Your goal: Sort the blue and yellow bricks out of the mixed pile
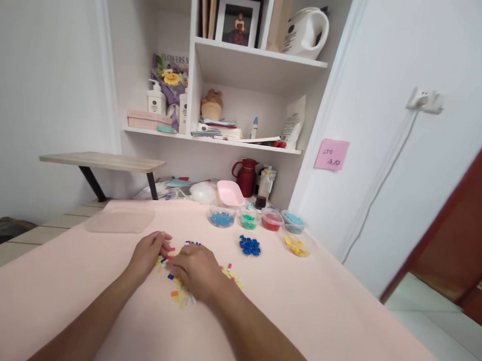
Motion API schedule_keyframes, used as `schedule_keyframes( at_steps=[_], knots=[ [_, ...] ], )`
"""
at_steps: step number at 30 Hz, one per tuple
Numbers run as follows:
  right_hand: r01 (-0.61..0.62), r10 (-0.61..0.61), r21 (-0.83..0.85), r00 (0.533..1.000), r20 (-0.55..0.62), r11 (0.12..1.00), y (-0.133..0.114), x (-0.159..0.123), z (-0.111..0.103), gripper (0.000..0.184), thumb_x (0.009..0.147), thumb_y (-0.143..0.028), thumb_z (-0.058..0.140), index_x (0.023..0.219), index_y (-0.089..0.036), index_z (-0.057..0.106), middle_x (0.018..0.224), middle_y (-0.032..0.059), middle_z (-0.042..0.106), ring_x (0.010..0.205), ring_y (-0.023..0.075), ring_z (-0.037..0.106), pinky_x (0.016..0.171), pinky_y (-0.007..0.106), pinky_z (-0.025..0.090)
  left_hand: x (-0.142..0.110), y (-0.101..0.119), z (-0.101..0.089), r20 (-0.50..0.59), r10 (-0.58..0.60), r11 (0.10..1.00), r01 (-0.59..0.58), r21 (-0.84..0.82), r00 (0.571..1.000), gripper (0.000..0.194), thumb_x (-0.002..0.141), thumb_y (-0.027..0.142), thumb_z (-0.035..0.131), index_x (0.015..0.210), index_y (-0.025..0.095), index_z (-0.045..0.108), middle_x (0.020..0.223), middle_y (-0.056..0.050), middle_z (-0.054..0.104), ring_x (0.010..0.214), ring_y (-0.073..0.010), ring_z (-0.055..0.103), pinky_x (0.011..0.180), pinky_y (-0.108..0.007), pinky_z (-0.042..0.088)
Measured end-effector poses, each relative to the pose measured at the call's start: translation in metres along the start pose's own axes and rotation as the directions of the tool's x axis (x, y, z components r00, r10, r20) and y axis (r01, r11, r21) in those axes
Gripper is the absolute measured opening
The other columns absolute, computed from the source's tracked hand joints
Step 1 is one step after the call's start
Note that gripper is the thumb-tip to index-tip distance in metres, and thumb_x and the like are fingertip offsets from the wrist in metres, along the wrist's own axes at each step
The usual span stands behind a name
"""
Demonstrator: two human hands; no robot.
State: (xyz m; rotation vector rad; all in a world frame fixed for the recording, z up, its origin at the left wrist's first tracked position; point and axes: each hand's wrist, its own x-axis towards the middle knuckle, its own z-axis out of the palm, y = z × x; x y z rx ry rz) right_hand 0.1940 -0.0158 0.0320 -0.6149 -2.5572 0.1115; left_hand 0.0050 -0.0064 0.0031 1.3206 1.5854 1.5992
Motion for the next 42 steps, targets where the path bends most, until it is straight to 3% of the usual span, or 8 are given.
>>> schedule_keyframes(
  at_steps=[6, 10, 16, 20, 23, 30, 35, 42],
  knots=[
    [-0.095, 0.111, -0.148, 0.988, 0.106, 0.984, -0.004, 0.004, 0.015, 0.027, 0.094, -0.043, 0.055, 0.092, -0.024, 0.074, 0.089, 0.0058, 0.070, 0.091, 0.0209, 0.060, 0.080, 0.031, 0.040, 0.000, -0.004, 0.001, -0.010, 0.000, 1.000, 0.000, 0.004, 1.000, 0.032, 0.080, 0.045, 0.047, 0.076, 0.019, 0.065, 0.058, 0.000, 0.066, 0.051, -0.0160, 0.063, 0.058, -0.029, 0.049],
    [-0.142, 0.162, -0.168, 0.981, 0.111, 0.975, -0.011, 0.008, 0.022, 0.013, 0.088, -0.031, 0.063, 0.090, -0.025, 0.074, 0.089, 0.0048, 0.071, 0.094, 0.0215, 0.059, 0.084, 0.034, 0.039, 0.001, -0.005, 0.001, -0.011, -0.001, 1.000, 0.002, 0.011, 1.000, 0.031, 0.080, 0.043, 0.047, 0.075, 0.019, 0.065, 0.058, 0.000, 0.066, 0.051, -0.0161, 0.063, 0.058, -0.029, 0.048],
    [-0.253, 0.262, 0.251, 0.965, -0.002, 0.934, -0.007, 0.012, 0.015, 0.009, 0.078, -0.017, 0.069, 0.077, -0.024, 0.075, 0.082, 0.0015, 0.071, 0.087, 0.0173, 0.062, 0.083, 0.028, 0.043, 0.001, -0.004, 0.000, -0.010, -0.013, 1.000, 0.013, 0.009, 1.000, 0.031, 0.079, 0.045, 0.047, 0.075, 0.020, 0.065, 0.058, 0.000, 0.066, 0.050, -0.0162, 0.063, 0.056, -0.029, 0.047],
    [-0.309, 0.507, 0.673, 0.854, -0.113, 0.671, 0.022, 0.006, -0.008, 0.011, 0.078, -0.029, 0.068, 0.078, -0.020, 0.074, 0.082, 0.0027, 0.071, 0.078, 0.0167, 0.062, 0.075, 0.028, 0.046, 0.002, -0.004, -0.001, -0.009, -0.018, 1.000, 0.018, -0.006, 1.000, 0.032, 0.077, 0.047, 0.049, 0.074, 0.020, 0.065, 0.057, 0.001, 0.065, 0.049, -0.0160, 0.062, 0.055, -0.029, 0.047],
    [-0.344, 0.668, 0.774, 0.733, -0.133, 0.532, 0.054, -0.006, -0.028, 0.024, 0.074, -0.040, 0.069, 0.080, -0.017, 0.074, 0.079, 0.0034, 0.071, 0.073, 0.0167, 0.060, 0.070, 0.029, 0.045, 0.003, -0.003, -0.002, -0.004, -0.014, 0.999, 0.014, -0.030, 1.000, 0.034, 0.075, 0.050, 0.050, 0.073, 0.019, 0.065, 0.056, 0.001, 0.064, 0.050, -0.0171, 0.063, 0.055, -0.030, 0.049],
    [-0.520, 0.791, 0.601, 0.470, -0.393, 0.607, 0.116, -0.044, -0.060, 0.031, 0.073, -0.045, 0.062, 0.076, -0.016, 0.073, 0.071, 0.0030, 0.069, 0.068, 0.0183, 0.060, 0.064, 0.029, 0.044, 0.008, -0.002, -0.005, 0.024, -0.041, 0.999, 0.041, -0.019, 0.999, 0.041, 0.070, 0.057, 0.052, 0.077, 0.019, 0.065, 0.058, 0.001, 0.064, 0.053, -0.0191, 0.064, 0.061, -0.033, 0.051],
    [-0.615, 0.808, 0.528, 0.389, -0.444, 0.586, 0.139, -0.063, -0.060, 0.023, 0.072, -0.039, 0.063, 0.070, -0.019, 0.073, 0.066, 0.0021, 0.070, 0.068, 0.0212, 0.063, 0.065, 0.031, 0.044, 0.009, -0.001, -0.006, 0.037, -0.053, 0.999, 0.053, 0.001, 0.998, 0.044, 0.067, 0.060, 0.052, 0.078, 0.019, 0.064, 0.059, 0.000, 0.065, 0.053, -0.0193, 0.063, 0.060, -0.033, 0.050],
    [-0.624, 0.774, 0.477, 0.381, -0.506, 0.619, 0.147, -0.064, -0.058, 0.027, 0.079, -0.036, 0.055, 0.084, -0.022, 0.077, 0.084, 0.0033, 0.076, 0.084, 0.0230, 0.068, 0.076, 0.032, 0.048, 0.008, 0.004, -0.005, 0.038, -0.065, 0.998, 0.065, -0.008, 0.997, 0.045, 0.065, 0.060, 0.054, 0.077, 0.019, 0.065, 0.058, -0.001, 0.065, 0.056, -0.0205, 0.064, 0.061, -0.033, 0.050]
  ],
)
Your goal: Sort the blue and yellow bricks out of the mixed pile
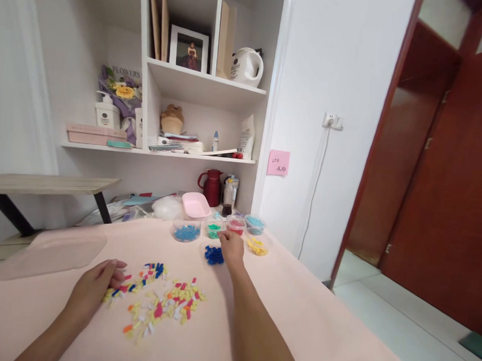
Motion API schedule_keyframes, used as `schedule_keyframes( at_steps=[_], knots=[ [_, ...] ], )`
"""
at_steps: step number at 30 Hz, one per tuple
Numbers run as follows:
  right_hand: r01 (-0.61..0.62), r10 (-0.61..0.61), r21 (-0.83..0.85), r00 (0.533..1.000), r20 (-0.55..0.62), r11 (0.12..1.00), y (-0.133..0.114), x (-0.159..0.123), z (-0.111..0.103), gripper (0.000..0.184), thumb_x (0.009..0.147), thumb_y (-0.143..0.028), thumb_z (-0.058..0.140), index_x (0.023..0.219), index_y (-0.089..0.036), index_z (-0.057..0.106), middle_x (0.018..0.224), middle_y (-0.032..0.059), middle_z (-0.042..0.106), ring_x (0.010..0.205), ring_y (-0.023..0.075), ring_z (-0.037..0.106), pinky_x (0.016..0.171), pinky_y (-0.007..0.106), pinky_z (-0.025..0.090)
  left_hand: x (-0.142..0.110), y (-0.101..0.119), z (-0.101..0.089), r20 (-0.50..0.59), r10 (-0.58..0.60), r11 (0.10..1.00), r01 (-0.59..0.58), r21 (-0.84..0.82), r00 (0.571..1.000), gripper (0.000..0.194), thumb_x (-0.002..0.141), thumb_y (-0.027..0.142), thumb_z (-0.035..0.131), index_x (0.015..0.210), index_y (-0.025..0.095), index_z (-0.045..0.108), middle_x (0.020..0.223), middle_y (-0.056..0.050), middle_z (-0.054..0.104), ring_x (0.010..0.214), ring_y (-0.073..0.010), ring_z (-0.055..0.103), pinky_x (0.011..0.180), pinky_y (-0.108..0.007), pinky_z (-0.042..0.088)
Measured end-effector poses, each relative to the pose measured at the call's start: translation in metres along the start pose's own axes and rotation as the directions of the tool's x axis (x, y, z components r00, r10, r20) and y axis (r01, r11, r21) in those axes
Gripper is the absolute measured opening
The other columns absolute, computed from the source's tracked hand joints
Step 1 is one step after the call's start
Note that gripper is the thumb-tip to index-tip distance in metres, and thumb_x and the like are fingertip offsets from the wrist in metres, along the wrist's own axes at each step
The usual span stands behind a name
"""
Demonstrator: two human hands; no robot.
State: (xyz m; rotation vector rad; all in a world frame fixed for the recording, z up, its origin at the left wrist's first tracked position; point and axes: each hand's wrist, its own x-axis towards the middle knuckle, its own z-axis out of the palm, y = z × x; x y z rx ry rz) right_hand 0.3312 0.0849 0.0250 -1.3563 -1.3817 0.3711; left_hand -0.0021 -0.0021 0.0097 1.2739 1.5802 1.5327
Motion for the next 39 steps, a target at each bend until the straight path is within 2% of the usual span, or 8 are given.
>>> schedule_keyframes(
  at_steps=[5, 10, 14, 18, 25, 30, 36, 39],
  knots=[
    [0.082, -0.084, 0.053, 0.996, 0.021, 0.995, -0.013, -0.005, 0.002, 0.031, 0.083, -0.034, 0.052, 0.093, -0.019, 0.076, 0.089, 0.0048, 0.076, 0.084, 0.0223, 0.067, 0.077, 0.032, 0.049, 0.000, -0.001, 0.001, -0.018, -0.002, 1.000, 0.002, 0.000, 1.000, 0.043, 0.067, 0.057, 0.053, 0.078, 0.018, 0.066, 0.058, -0.001, 0.065, 0.053, -0.0190, 0.063, 0.058, -0.032, 0.049],
    [0.186, -0.205, 0.120, 0.963, 0.172, 0.975, -0.031, -0.027, 0.025, 0.026, 0.084, -0.026, 0.052, 0.092, -0.020, 0.075, 0.087, 0.0044, 0.074, 0.081, 0.0207, 0.066, 0.077, 0.032, 0.049, -0.003, -0.003, 0.001, -0.013, 0.049, 0.999, -0.049, 0.007, 0.999, 0.039, 0.074, 0.053, 0.052, 0.080, 0.017, 0.066, 0.062, -0.002, 0.067, 0.057, -0.0199, 0.065, 0.059, -0.032, 0.050],
    [0.442, -0.420, 0.046, 0.808, 0.413, 0.896, -0.047, -0.055, 0.047, 0.024, 0.086, -0.017, 0.054, 0.095, -0.022, 0.076, 0.097, 0.0061, 0.072, 0.095, 0.0217, 0.063, 0.088, 0.035, 0.045, -0.004, -0.006, 0.000, 0.001, 0.067, 0.998, -0.067, 0.016, 0.998, 0.037, 0.077, 0.051, 0.052, 0.084, 0.017, 0.066, 0.068, -0.004, 0.070, 0.060, -0.0209, 0.067, 0.059, -0.032, 0.049],
    [0.595, -0.504, 0.030, 0.652, 0.566, 0.803, -0.058, -0.077, 0.061, 0.036, 0.086, -0.009, 0.052, 0.113, -0.025, 0.070, 0.111, 0.0064, 0.068, 0.105, 0.0210, 0.058, 0.092, 0.034, 0.042, -0.006, -0.004, 0.000, 0.017, 0.057, 0.998, -0.057, -0.007, 0.998, 0.038, 0.077, 0.051, 0.053, 0.086, 0.017, 0.065, 0.069, -0.005, 0.070, 0.061, -0.0214, 0.068, 0.058, -0.031, 0.049],
    [0.723, -0.529, 0.010, 0.496, 0.689, 0.690, -0.066, -0.093, 0.071, 0.032, 0.095, -0.020, 0.049, 0.121, -0.031, 0.064, 0.122, 0.0053, 0.063, 0.108, 0.0226, 0.054, 0.088, 0.037, 0.037, -0.017, 0.010, 0.003, 0.184, 0.053, 0.995, -0.037, -0.088, 0.981, 0.038, 0.074, 0.050, 0.061, 0.092, 0.017, 0.064, 0.076, -0.005, 0.071, 0.064, -0.0207, 0.070, 0.061, -0.031, 0.050],
    [0.702, -0.497, -0.028, 0.531, 0.686, 0.712, -0.066, -0.089, 0.071, 0.023, 0.090, -0.016, 0.055, 0.101, -0.028, 0.071, 0.110, 0.0045, 0.066, 0.102, 0.0215, 0.054, 0.086, 0.036, 0.035, -0.013, 0.007, 0.004, 0.222, 0.058, 0.995, -0.040, -0.086, 0.973, 0.037, 0.074, 0.049, 0.062, 0.093, 0.018, 0.067, 0.082, -0.005, 0.072, 0.071, -0.0209, 0.071, 0.069, -0.032, 0.051],
    [0.670, -0.487, -0.054, 0.590, 0.644, 0.740, -0.065, -0.084, 0.070, 0.022, 0.091, -0.017, 0.055, 0.099, -0.028, 0.072, 0.108, 0.0040, 0.065, 0.100, 0.0199, 0.054, 0.087, 0.035, 0.035, -0.004, -0.001, 0.003, 0.018, 0.055, 0.998, -0.055, -0.005, 0.998, 0.034, 0.075, 0.047, 0.058, 0.091, 0.019, 0.070, 0.084, -0.006, 0.072, 0.087, -0.0234, 0.069, 0.082, -0.035, 0.049],
    [0.683, -0.484, -0.065, 0.577, 0.658, 0.727, -0.067, -0.088, 0.075, 0.022, 0.094, -0.025, 0.054, 0.107, -0.031, 0.071, 0.109, 0.0043, 0.064, 0.102, 0.0207, 0.053, 0.087, 0.036, 0.035, -0.003, -0.003, 0.002, -0.051, 0.047, 0.999, -0.046, 0.011, 0.998, 0.031, 0.074, 0.044, 0.055, 0.088, 0.019, 0.070, 0.086, -0.007, 0.072, 0.088, -0.0248, 0.068, 0.082, -0.037, 0.048]
  ],
)
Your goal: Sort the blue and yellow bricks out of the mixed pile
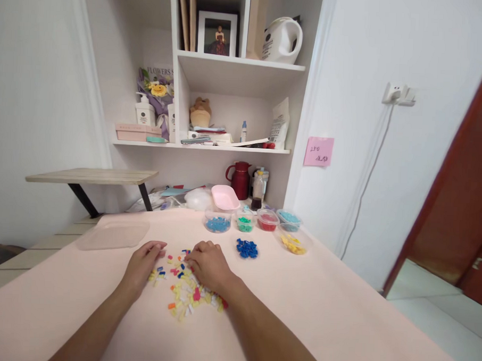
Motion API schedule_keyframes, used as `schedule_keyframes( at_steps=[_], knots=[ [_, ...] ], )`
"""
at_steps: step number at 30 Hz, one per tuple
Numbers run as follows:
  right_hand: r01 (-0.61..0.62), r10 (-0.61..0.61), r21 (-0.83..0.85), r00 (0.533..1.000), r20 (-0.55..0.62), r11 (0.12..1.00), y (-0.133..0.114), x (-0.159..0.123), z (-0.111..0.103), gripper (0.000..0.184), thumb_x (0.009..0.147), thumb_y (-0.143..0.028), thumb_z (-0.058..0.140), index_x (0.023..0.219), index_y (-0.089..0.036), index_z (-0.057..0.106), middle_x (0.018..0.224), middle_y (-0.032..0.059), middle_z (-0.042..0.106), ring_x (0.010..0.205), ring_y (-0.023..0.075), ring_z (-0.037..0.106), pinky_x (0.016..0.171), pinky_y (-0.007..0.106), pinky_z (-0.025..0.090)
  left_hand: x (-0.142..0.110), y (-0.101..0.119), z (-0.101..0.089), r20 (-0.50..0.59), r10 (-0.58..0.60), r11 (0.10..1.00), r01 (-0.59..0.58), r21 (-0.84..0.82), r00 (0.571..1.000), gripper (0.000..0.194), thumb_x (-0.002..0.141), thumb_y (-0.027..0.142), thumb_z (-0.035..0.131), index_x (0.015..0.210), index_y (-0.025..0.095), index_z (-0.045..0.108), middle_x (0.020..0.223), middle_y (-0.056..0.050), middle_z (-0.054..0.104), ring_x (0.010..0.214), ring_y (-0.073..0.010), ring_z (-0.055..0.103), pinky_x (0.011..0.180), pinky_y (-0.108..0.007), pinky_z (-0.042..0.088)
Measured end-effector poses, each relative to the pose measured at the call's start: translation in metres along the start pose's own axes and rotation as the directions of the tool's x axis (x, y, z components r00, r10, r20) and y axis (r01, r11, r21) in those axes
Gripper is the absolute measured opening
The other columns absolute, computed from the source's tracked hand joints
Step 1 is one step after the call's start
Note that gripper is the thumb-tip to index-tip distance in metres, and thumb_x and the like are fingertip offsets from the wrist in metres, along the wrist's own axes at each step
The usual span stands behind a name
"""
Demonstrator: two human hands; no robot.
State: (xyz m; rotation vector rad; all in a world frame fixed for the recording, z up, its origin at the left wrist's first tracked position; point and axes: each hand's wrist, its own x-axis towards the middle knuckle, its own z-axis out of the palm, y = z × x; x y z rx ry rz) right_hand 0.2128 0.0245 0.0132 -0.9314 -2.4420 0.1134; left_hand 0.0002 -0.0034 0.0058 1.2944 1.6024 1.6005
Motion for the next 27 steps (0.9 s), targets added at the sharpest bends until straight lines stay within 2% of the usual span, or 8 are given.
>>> schedule_keyframes(
  at_steps=[4, 8, 17, 22, 27],
  knots=[
    [0.041, -0.041, 0.004, 0.998, 0.041, 0.999, -0.008, 0.002, 0.003, 0.021, 0.094, -0.025, 0.056, 0.104, -0.034, 0.072, 0.112, 0.0032, 0.065, 0.104, 0.0213, 0.053, 0.087, 0.037, 0.034, -0.002, 0.002, 0.000, -0.022, 0.008, 1.000, -0.008, 0.006, 1.000, 0.028, 0.071, 0.042, 0.056, 0.082, 0.020, 0.070, 0.075, -0.004, 0.071, 0.083, -0.0249, 0.068, 0.081, -0.037, 0.048],
    [0.020, -0.020, 0.004, 0.999, 0.037, 1.000, -0.010, 0.002, -0.002, 0.016, 0.092, -0.026, 0.060, 0.097, -0.031, 0.073, 0.112, 0.0036, 0.065, 0.105, 0.0223, 0.053, 0.087, 0.037, 0.033, -0.004, 0.005, 0.001, -0.024, 0.015, 1.000, -0.015, -0.003, 1.000, 0.029, 0.071, 0.044, 0.057, 0.080, 0.020, 0.070, 0.068, -0.003, 0.070, 0.079, -0.0242, 0.067, 0.078, -0.036, 0.049],
    [0.062, -0.058, -0.041, 0.993, 0.100, 0.997, -0.013, 0.002, 0.007, 0.022, 0.093, -0.025, 0.057, 0.108, -0.033, 0.071, 0.112, 0.0043, 0.066, 0.105, 0.0233, 0.052, 0.087, 0.038, 0.034, -0.004, 0.000, 0.002, -0.015, -0.005, 0.999, 0.004, -0.053, 1.000, 0.027, 0.071, 0.043, 0.059, 0.079, 0.019, 0.070, 0.075, -0.004, 0.072, 0.074, -0.0218, 0.068, 0.072, -0.033, 0.050],
    [0.002, 0.006, -0.064, 0.993, 0.118, 0.998, -0.017, 0.003, 0.009, 0.023, 0.089, -0.018, 0.059, 0.102, -0.030, 0.072, 0.107, 0.0048, 0.068, 0.103, 0.0232, 0.054, 0.086, 0.037, 0.034, -0.002, -0.004, 0.004, 0.034, -0.019, 0.996, 0.022, -0.083, 0.999, 0.025, 0.073, 0.040, 0.055, 0.080, 0.019, 0.067, 0.064, -0.001, 0.067, 0.060, -0.0165, 0.063, 0.062, -0.029, 0.049],
    [-0.044, 0.038, 0.063, 0.995, 0.091, 0.997, -0.018, 0.003, 0.009, 0.019, 0.080, -0.014, 0.066, 0.092, -0.028, 0.071, 0.097, 0.0022, 0.070, 0.100, 0.0219, 0.056, 0.087, 0.035, 0.035, -0.001, -0.004, 0.005, 0.049, -0.026, 0.994, 0.031, -0.100, 0.998, 0.025, 0.071, 0.040, 0.055, 0.080, 0.019, 0.066, 0.062, 0.000, 0.066, 0.055, -0.0145, 0.061, 0.060, -0.028, 0.049]
  ],
)
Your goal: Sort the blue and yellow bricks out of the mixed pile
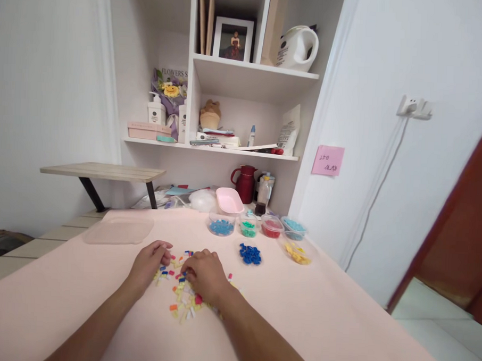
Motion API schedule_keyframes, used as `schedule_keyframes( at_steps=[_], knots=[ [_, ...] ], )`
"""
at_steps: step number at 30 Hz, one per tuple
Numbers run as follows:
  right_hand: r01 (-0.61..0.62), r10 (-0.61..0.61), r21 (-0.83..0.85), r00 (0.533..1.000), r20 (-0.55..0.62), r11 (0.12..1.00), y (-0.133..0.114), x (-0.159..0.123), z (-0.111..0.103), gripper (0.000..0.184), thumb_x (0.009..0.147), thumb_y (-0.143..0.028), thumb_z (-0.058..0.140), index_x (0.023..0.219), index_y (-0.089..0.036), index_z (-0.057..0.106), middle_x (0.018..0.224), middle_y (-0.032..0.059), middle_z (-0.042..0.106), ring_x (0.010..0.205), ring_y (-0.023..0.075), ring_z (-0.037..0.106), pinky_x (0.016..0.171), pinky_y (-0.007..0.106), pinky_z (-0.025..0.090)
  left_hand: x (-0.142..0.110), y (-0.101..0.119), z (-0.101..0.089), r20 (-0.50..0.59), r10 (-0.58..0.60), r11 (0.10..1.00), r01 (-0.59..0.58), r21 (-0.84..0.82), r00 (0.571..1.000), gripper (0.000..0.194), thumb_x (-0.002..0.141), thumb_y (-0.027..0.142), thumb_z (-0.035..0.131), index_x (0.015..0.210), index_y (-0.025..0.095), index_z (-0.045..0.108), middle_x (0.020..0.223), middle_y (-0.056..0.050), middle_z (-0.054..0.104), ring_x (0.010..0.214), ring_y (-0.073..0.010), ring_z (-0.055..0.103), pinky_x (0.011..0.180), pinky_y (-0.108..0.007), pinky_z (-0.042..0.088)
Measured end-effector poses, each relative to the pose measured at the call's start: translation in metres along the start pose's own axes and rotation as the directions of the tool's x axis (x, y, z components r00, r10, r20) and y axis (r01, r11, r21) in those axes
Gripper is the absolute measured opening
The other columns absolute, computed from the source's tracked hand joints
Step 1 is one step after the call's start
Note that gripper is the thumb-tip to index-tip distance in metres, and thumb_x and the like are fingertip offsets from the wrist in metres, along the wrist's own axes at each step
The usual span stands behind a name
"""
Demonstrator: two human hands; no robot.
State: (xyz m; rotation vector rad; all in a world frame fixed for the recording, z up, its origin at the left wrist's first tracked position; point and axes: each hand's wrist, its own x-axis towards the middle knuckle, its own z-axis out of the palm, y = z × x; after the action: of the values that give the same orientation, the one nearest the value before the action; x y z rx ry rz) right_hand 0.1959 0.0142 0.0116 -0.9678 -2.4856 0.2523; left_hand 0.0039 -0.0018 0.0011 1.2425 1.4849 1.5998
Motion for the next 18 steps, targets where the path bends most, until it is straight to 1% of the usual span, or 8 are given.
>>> schedule_keyframes(
  at_steps=[2, 4, 6, 8, 10, 13, 15, 18],
  knots=[
    [-0.026, 0.028, 0.080, 0.999, -0.025, 0.996, 0.001, 0.000, -0.005, 0.018, 0.075, -0.012, 0.068, 0.086, -0.026, 0.071, 0.094, 0.0008, 0.070, 0.098, 0.0211, 0.057, 0.087, 0.034, 0.036, -0.001, 0.002, 0.000, -0.004, 0.001, 1.000, -0.001, -0.003, 1.000, 0.027, 0.070, 0.041, 0.056, 0.080, 0.018, 0.066, 0.062, 0.000, 0.066, 0.054, -0.0145, 0.060, 0.059, -0.028, 0.049],
    [-0.047, 0.064, 0.196, 0.995, -0.080, 0.979, 0.004, 0.001, -0.013, 0.016, 0.071, -0.012, 0.070, 0.081, -0.024, 0.071, 0.093, 0.0001, 0.071, 0.097, 0.0201, 0.058, 0.088, 0.032, 0.038, -0.002, 0.005, -0.001, -0.010, 0.002, 1.000, -0.002, -0.004, 1.000, 0.027, 0.069, 0.042, 0.056, 0.080, 0.018, 0.067, 0.061, 0.000, 0.066, 0.054, -0.0149, 0.060, 0.058, -0.028, 0.048],
    [-0.067, 0.125, 0.341, 0.981, -0.150, 0.938, 0.013, 0.002, -0.026, 0.012, 0.071, -0.016, 0.071, 0.080, -0.023, 0.071, 0.092, 0.0001, 0.072, 0.094, 0.0191, 0.061, 0.087, 0.030, 0.041, -0.003, 0.009, -0.002, -0.018, 0.004, 1.000, -0.004, -0.009, 1.000, 0.028, 0.069, 0.042, 0.057, 0.080, 0.018, 0.067, 0.061, 0.000, 0.066, 0.054, -0.0153, 0.060, 0.058, -0.029, 0.048],
    [-0.104, 0.232, 0.484, 0.949, -0.213, 0.869, 0.029, 0.000, -0.041, 0.008, 0.073, -0.023, 0.069, 0.081, -0.022, 0.071, 0.089, 0.0007, 0.072, 0.087, 0.0184, 0.063, 0.082, 0.029, 0.045, -0.004, 0.012, -0.003, -0.034, 0.005, 1.000, -0.005, -0.016, 0.999, 0.031, 0.067, 0.045, 0.058, 0.080, 0.018, 0.068, 0.061, 0.000, 0.067, 0.055, -0.0161, 0.061, 0.059, -0.030, 0.049],
    [-0.151, 0.358, 0.569, 0.893, -0.272, 0.809, 0.050, -0.004, -0.056, 0.014, 0.076, -0.031, 0.066, 0.084, -0.020, 0.072, 0.087, 0.0015, 0.073, 0.081, 0.0182, 0.065, 0.076, 0.029, 0.047, -0.003, 0.014, -0.004, -0.053, -0.001, 1.000, 0.000, -0.014, 0.999, 0.034, 0.064, 0.048, 0.061, 0.079, 0.018, 0.068, 0.060, -0.001, 0.067, 0.055, -0.0174, 0.062, 0.060, -0.031, 0.050],
    [-0.262, 0.511, 0.551, 0.779, -0.365, 0.792, 0.085, -0.016, -0.072, 0.020, 0.076, -0.034, 0.064, 0.083, -0.019, 0.073, 0.082, 0.0023, 0.073, 0.077, 0.0186, 0.066, 0.071, 0.028, 0.048, 0.000, 0.014, -0.004, -0.052, -0.027, 1.000, 0.027, -0.009, 0.998, 0.036, 0.061, 0.049, 0.062, 0.079, 0.018, 0.068, 0.060, -0.002, 0.068, 0.056, -0.0188, 0.063, 0.059, -0.032, 0.050],
    [-0.346, 0.577, 0.515, 0.713, -0.399, 0.784, 0.106, -0.025, -0.076, 0.019, 0.075, -0.034, 0.063, 0.079, -0.018, 0.073, 0.077, 0.0026, 0.073, 0.073, 0.0190, 0.066, 0.068, 0.028, 0.048, 0.002, 0.015, -0.004, -0.047, -0.044, 0.999, 0.043, -0.006, 0.998, 0.037, 0.060, 0.049, 0.061, 0.080, 0.019, 0.067, 0.060, -0.002, 0.068, 0.057, -0.0192, 0.063, 0.058, -0.031, 0.049],
    [-0.435, 0.640, 0.486, 0.638, -0.428, 0.758, 0.129, -0.034, -0.074, 0.020, 0.076, -0.034, 0.061, 0.075, -0.018, 0.073, 0.074, 0.0032, 0.073, 0.072, 0.0197, 0.066, 0.066, 0.029, 0.047, 0.001, 0.016, -0.004, -0.053, -0.046, 0.999, 0.046, 0.009, 0.998, 0.036, 0.061, 0.047, 0.060, 0.081, 0.019, 0.067, 0.061, -0.001, 0.068, 0.057, -0.0189, 0.063, 0.061, -0.032, 0.050]
  ],
)
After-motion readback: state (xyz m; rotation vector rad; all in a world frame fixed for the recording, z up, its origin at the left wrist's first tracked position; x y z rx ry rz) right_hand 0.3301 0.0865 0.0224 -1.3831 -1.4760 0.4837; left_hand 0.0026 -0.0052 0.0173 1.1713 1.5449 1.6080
